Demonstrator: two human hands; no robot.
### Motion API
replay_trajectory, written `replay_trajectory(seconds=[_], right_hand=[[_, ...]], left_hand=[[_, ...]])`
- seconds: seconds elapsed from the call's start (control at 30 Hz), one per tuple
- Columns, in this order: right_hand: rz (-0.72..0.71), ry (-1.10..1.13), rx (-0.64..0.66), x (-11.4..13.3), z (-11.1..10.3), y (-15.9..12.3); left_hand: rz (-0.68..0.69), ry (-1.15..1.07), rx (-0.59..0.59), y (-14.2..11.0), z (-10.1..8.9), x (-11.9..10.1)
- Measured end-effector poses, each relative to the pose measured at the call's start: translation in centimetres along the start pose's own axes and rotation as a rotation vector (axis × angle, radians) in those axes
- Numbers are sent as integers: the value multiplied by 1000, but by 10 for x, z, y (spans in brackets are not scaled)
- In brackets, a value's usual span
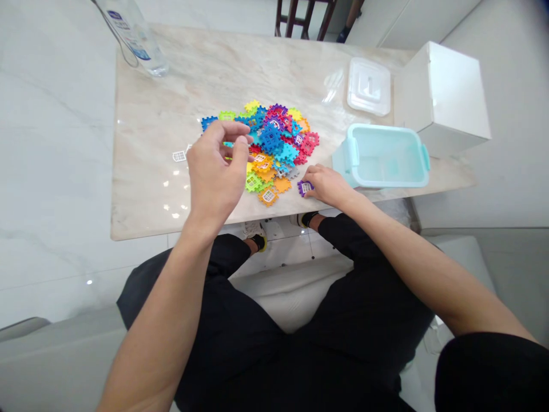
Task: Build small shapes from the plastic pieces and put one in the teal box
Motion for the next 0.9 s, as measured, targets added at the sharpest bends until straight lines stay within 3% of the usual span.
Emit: replay_trajectory(seconds=[0.9], right_hand=[[48, -7, 10, -6, 2, 4]], left_hand=[[-7, 75, 43, 0, 2, 0]])
Point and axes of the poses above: each hand's wrist, its own y-axis towards the middle knuckle, its own z-axis out of the palm, x = y × z, the point moved 7 cm from there along y, towards the middle knuckle, and after that the axes turned 8 degrees about x, right-handed, at the moved point
